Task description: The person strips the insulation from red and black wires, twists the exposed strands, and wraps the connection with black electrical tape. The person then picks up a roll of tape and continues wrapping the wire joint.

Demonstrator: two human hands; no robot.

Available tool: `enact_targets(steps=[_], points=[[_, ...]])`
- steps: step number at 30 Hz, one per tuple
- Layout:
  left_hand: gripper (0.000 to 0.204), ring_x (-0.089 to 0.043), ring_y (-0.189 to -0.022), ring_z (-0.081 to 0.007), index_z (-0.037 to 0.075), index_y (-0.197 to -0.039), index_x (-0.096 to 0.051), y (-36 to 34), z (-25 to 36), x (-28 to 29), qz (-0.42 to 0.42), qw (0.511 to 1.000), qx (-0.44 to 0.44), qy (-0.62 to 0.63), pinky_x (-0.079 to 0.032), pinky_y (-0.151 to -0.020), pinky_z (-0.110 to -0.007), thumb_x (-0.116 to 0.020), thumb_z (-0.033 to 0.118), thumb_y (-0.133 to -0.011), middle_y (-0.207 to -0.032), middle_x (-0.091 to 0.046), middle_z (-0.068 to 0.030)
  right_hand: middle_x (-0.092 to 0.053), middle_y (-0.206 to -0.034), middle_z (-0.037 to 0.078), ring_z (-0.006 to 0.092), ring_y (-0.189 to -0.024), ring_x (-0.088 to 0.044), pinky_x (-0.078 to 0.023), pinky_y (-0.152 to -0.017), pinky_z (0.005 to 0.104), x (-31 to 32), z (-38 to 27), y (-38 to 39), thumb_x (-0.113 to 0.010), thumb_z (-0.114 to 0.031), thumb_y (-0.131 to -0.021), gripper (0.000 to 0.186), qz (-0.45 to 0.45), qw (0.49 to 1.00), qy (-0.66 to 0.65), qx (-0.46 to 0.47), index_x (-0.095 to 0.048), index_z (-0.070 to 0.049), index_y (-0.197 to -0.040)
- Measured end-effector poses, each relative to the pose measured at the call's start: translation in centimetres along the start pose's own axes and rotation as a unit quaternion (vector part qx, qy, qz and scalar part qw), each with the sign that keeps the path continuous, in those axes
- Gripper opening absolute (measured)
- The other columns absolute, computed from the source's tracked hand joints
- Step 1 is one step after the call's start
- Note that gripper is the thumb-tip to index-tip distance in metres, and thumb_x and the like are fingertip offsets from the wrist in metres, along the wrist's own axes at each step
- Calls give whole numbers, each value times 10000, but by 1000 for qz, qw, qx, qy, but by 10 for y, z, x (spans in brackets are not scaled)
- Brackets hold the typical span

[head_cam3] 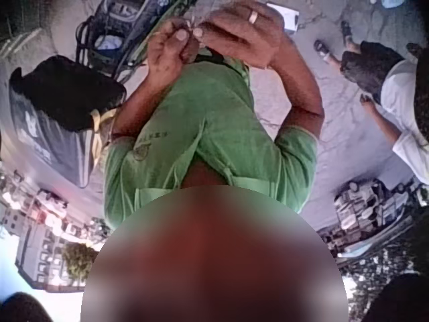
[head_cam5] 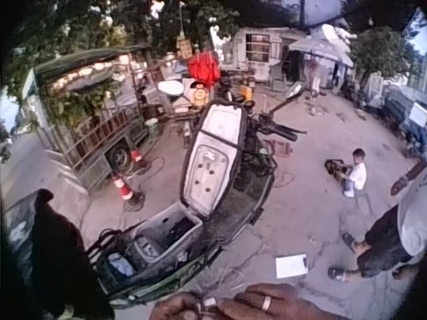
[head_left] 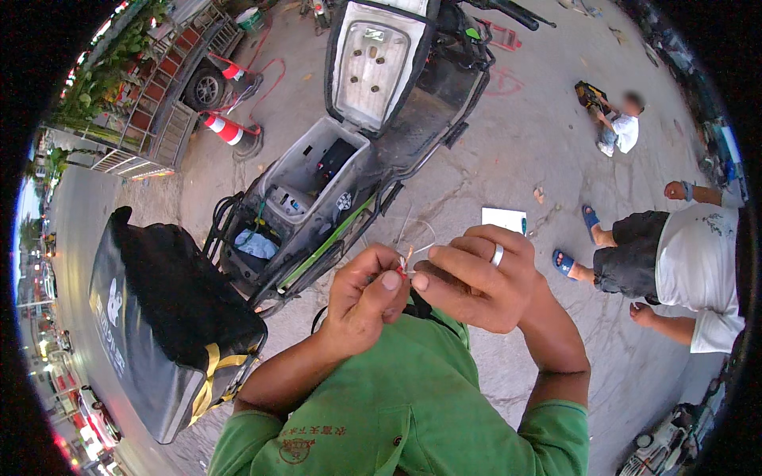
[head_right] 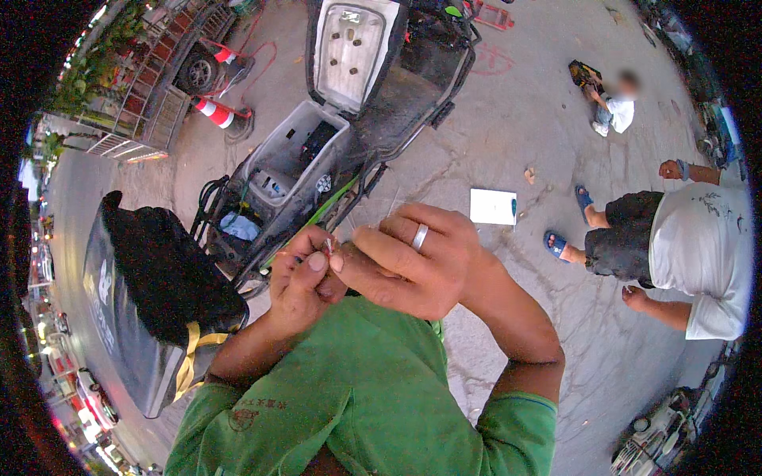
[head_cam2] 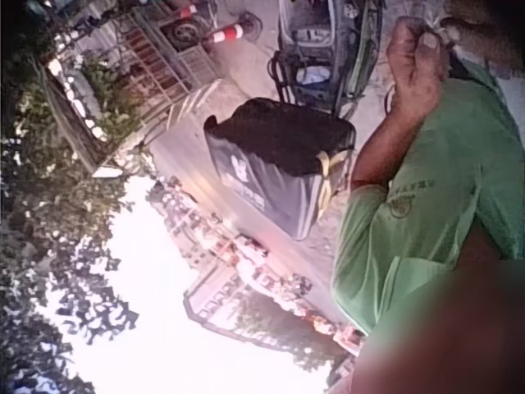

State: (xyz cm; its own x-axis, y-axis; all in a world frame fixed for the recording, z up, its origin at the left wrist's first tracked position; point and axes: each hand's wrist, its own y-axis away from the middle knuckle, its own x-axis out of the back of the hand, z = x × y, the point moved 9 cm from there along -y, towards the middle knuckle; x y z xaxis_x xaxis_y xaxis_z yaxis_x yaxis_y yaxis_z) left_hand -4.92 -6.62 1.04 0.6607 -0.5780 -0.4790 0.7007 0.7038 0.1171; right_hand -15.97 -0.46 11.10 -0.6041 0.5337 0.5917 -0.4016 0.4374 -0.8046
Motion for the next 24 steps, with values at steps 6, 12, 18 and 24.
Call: enact_targets(steps=[6,12,18,24], points=[[211,-348,-518,-53,42,-1008,-500,2,-7,-5,-21,995,73,57,-286,-460,-236,-496,252,-1026,-639,-416,27,-650,-1032,80,185,-744,-630,-527,-643,313,-4,-3,1,-766,-122,-706,345,-37,998,22,47,-726,-84,-1046],[198,-349,-513,-59,44,-1008,-490,3,-10,-8,-9,989,114,99,-285,-445,-237,-480,240,-1030,-641,-419,16,-648,-969,83,198,-732,-623,-522,-639,318,-3,-6,-2,-745,-122,-696,340,-52,996,21,67,-711,-26,-1021],[210,-373,-530,-67,38,-1010,-489,2,-3,-12,-22,994,84,61,-313,-461,-237,-491,246,-1037,-665,-442,0,-629,-888,87,203,-706,-612,-521,-637,335,-2,-7,-6,-730,-117,-690,324,-52,995,38,74,-694,15,-983],[175,-489,-591,-114,1,-1069,-520,0,21,-9,-9,974,-81,-210,-411,-534,-262,-535,169,-1021,-756,-552,-33,-607,-856,83,178,-658,-591,-502,-624,329,-5,1,-2,-743,-71,-659,284,-54,998,30,15,-682,-2,-928]])
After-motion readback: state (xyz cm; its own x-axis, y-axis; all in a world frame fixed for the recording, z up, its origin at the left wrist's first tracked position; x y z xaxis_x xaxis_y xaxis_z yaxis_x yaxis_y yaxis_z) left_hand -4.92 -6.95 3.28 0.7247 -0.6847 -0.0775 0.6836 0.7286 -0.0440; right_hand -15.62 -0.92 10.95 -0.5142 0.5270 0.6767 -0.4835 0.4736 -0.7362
